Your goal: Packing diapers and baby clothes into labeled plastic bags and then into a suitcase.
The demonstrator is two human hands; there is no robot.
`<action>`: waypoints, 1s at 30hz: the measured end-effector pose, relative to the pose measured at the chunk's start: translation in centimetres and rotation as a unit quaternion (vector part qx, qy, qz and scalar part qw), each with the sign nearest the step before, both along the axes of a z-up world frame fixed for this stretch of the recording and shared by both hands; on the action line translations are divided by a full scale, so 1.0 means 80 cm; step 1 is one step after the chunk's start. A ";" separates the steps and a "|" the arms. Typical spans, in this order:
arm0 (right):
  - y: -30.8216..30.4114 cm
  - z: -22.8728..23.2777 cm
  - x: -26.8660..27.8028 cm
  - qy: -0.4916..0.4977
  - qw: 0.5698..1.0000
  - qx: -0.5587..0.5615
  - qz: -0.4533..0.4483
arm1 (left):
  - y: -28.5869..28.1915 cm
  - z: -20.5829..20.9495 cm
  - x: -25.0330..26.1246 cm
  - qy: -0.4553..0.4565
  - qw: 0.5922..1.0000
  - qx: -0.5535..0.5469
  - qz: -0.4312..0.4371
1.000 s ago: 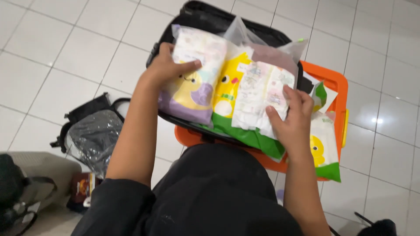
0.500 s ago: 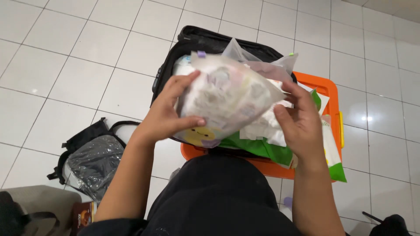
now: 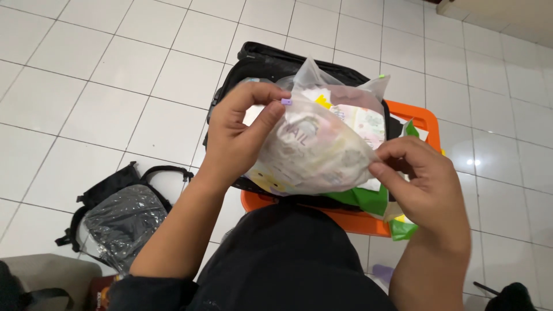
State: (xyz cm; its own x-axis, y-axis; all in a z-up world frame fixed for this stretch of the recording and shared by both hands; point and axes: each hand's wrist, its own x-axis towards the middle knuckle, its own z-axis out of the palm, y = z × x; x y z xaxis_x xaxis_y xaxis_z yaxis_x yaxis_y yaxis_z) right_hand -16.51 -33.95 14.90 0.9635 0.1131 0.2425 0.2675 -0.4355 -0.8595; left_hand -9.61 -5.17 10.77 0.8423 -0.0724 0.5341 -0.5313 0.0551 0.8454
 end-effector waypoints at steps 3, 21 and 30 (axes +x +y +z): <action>0.021 0.046 -0.008 -0.072 0.991 -0.110 0.017 | -0.004 0.042 -0.015 -0.068 0.997 0.017 0.022; 0.092 0.069 0.017 -0.310 0.932 -0.188 0.012 | -0.040 0.070 -0.041 -0.119 0.979 0.132 0.100; 0.041 0.014 0.002 -0.241 0.952 -0.182 -0.052 | 0.006 0.044 0.021 -0.068 0.989 -0.132 0.016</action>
State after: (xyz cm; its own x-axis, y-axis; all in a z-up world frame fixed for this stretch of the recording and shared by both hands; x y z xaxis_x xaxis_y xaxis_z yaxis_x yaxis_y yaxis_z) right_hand -16.37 -30.69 16.03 0.7609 0.1841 0.6222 0.5317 -0.7265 -0.4353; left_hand -7.96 -4.71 14.31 0.7616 0.1091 0.6388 -0.6434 0.2453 0.7251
